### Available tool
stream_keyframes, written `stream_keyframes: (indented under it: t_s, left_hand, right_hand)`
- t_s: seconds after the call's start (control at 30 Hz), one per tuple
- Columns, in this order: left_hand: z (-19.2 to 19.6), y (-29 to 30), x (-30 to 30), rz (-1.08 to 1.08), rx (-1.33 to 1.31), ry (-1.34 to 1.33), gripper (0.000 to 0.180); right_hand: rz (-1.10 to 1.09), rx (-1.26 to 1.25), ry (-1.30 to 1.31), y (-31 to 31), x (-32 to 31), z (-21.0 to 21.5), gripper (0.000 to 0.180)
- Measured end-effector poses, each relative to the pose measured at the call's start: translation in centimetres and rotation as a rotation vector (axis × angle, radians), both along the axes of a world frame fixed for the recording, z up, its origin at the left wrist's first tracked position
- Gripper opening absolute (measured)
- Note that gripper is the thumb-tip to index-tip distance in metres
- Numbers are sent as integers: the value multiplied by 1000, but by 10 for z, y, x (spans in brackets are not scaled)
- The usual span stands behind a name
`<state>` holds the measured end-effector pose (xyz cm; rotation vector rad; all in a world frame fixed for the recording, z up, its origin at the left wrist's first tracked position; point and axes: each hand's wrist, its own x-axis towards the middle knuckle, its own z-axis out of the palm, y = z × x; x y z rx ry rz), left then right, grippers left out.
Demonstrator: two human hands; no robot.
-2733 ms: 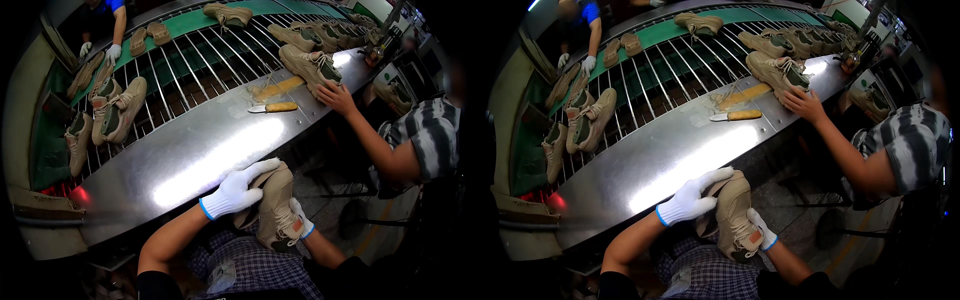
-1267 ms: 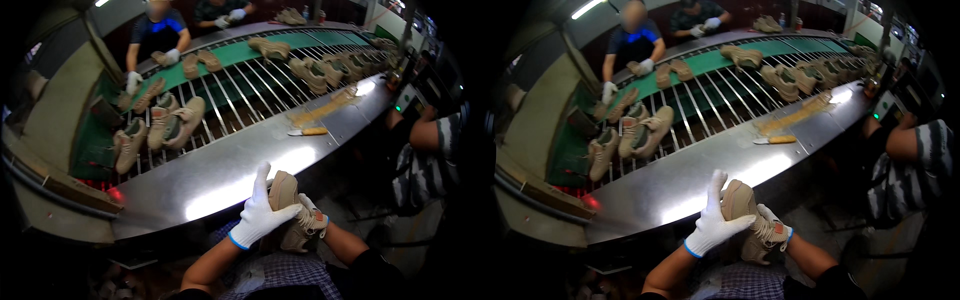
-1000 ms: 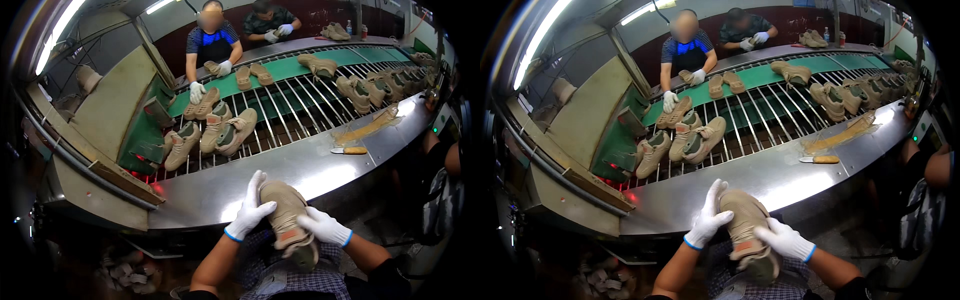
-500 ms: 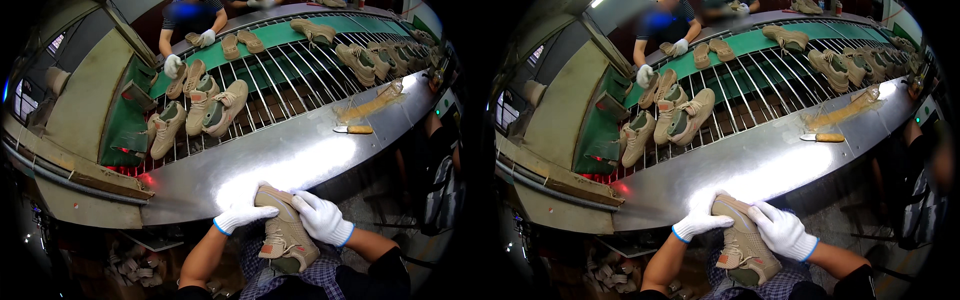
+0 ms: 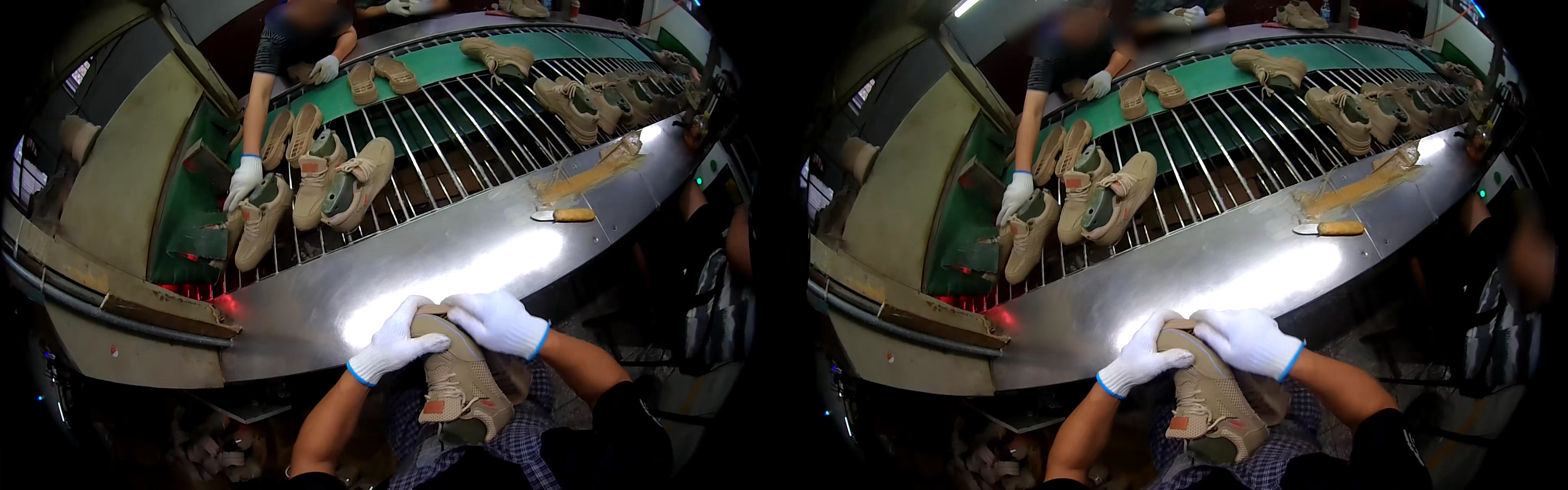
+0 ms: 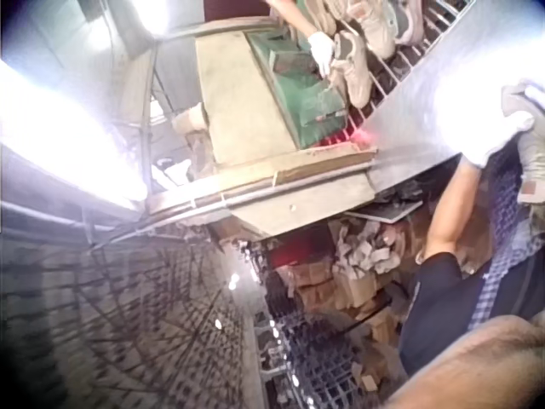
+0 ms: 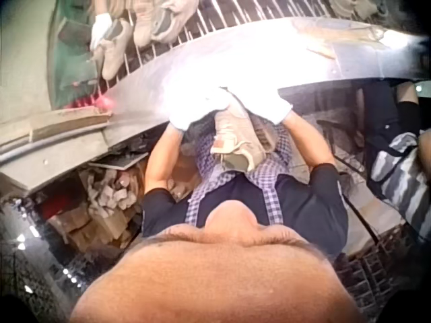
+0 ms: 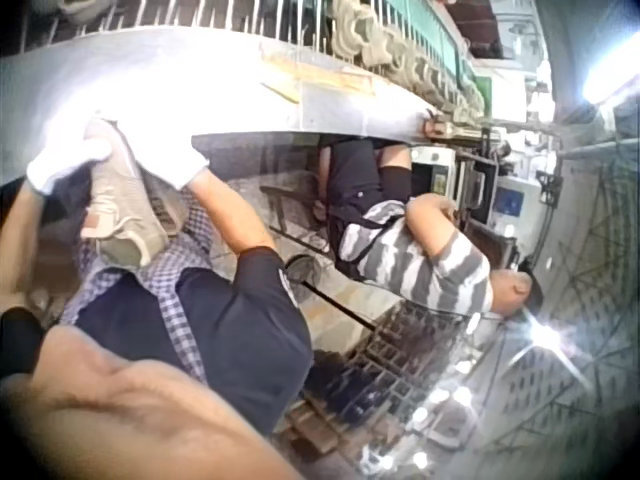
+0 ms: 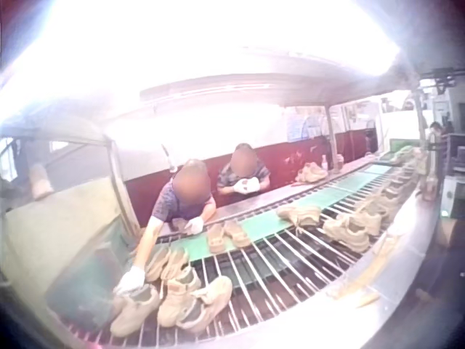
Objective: The person rubs the edges and soles of shoes while they move along a conveyor belt, then stands up to hand a pair of black shoes to another person.
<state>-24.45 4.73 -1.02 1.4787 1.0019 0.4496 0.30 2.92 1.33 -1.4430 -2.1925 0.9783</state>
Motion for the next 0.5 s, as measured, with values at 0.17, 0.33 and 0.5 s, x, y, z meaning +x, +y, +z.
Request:
stream_keyframes:
  t_s: [0.17, 0.33, 0.5]
  left_hand:
    - [3, -4, -4, -7, 230, -10, 66]
    - [41, 7, 10, -126, 699, 159, 32]
    - [29, 9, 37, -45, 701, 229, 28]
  right_hand:
    - [-21, 0, 25, -47, 19, 42, 38]
    - [72, -479, 205, -66, 42, 30, 86]
    - [84, -326, 61, -67, 36, 31, 83]
